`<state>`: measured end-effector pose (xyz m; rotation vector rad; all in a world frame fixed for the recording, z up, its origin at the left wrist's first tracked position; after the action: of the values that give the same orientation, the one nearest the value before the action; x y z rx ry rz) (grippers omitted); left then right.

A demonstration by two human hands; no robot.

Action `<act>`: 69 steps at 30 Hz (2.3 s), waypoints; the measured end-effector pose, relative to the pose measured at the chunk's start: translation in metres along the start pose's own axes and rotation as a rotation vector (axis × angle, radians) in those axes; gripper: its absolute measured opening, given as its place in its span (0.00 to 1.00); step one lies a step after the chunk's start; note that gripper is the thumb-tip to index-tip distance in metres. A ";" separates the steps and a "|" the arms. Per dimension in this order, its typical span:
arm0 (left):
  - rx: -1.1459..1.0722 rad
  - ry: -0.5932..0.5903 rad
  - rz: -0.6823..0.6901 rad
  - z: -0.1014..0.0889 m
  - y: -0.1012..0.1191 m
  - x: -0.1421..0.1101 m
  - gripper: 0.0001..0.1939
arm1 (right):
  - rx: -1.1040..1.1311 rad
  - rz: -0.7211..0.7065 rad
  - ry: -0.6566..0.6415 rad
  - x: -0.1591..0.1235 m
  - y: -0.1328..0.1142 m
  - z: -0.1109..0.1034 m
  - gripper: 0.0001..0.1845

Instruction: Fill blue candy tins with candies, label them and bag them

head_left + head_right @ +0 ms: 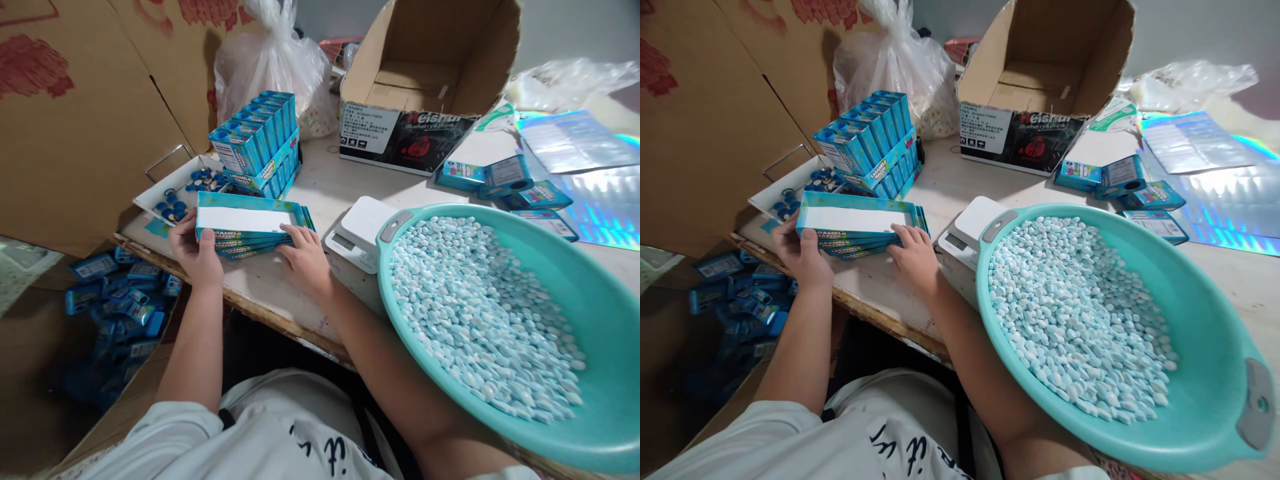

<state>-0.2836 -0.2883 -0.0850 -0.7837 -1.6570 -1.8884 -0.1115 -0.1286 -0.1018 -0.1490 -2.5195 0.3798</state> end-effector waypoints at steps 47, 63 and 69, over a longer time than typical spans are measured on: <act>-0.074 0.008 -0.008 -0.001 -0.002 0.000 0.29 | 0.014 0.025 -0.042 0.001 -0.001 0.000 0.15; -0.049 0.002 -0.011 0.000 -0.003 0.000 0.30 | 0.003 0.022 -0.055 0.001 -0.002 -0.001 0.17; -0.008 -0.013 -0.015 -0.002 -0.005 0.000 0.30 | 0.000 0.021 -0.053 0.001 -0.001 -0.001 0.17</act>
<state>-0.2871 -0.2894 -0.0884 -0.7911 -1.6686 -1.9048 -0.1118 -0.1291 -0.1005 -0.1671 -2.5721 0.3967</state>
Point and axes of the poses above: each hand's wrist, its own x-axis towards the middle knuckle, its own z-axis out of the palm, y = z × x, the point moved 3 cm from there along x, towards the middle knuckle, and after that the axes turned 4 degrees about -x, right-handed, at the moved point
